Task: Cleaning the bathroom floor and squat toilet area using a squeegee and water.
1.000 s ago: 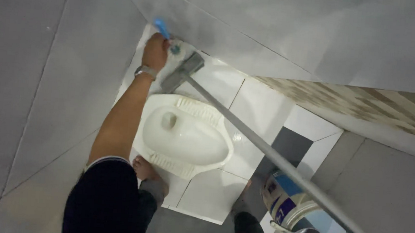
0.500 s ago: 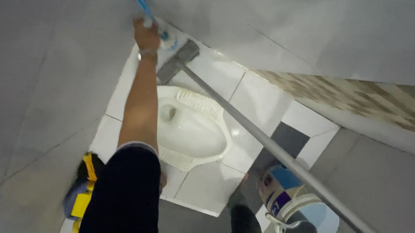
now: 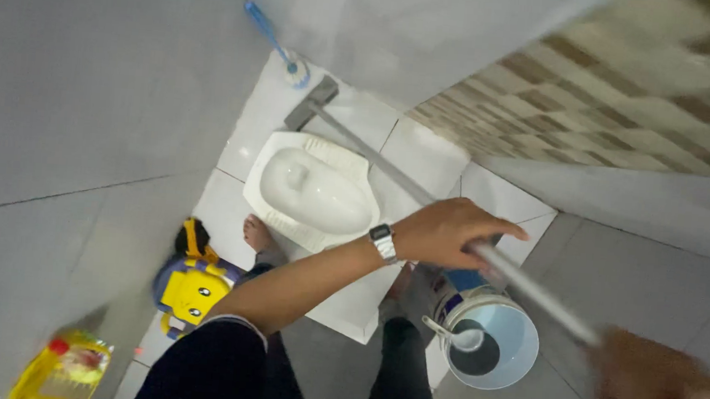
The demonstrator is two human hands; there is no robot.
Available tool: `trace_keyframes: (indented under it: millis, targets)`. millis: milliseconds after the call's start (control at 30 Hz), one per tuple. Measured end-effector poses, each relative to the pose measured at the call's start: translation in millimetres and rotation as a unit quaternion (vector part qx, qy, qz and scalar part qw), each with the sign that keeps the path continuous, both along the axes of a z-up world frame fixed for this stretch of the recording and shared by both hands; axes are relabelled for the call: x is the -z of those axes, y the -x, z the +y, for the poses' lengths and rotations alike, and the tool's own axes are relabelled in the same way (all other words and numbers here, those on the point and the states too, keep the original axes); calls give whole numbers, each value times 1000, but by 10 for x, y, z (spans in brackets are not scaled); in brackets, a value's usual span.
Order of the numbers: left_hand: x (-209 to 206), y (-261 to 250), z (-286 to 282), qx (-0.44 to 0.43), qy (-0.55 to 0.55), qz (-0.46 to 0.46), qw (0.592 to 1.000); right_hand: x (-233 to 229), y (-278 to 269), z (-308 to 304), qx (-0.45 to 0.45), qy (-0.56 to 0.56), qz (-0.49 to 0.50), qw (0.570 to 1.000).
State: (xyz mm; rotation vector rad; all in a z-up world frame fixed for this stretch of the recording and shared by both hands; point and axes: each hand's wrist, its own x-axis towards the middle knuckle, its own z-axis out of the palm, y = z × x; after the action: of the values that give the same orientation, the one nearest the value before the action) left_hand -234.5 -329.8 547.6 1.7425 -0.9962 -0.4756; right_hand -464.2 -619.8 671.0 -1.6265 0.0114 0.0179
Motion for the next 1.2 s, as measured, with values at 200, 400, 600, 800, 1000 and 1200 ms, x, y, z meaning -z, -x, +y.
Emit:
trace_keyframes:
  millis: [200, 400, 600, 800, 1000, 1200]
  targets:
    - [459, 323, -59, -63, -193, -72, 976, 215, -941, 703, -119, -48, -215, 968]
    - [284, 904, -957, -67, -85, -68, 992, -545, -411, 18, -157, -33, -167, 973]
    - [213, 1200, -1338, 8, -140, -79, 987, 144, 262, -460, -97, -10, -213, 972]
    - [326, 1209, -973, 13, -209, -130, 969, 62, 210, -55, -123, 9, -200, 972]
    - [210, 1803, -1712, 55, -302, -134, 942, -202, 825, -550, -39, 4, -231, 972]
    - [501, 1875, -1402, 109, -309, -84, 941, 1420, 1274, -157, -27, -105, -319, 942]
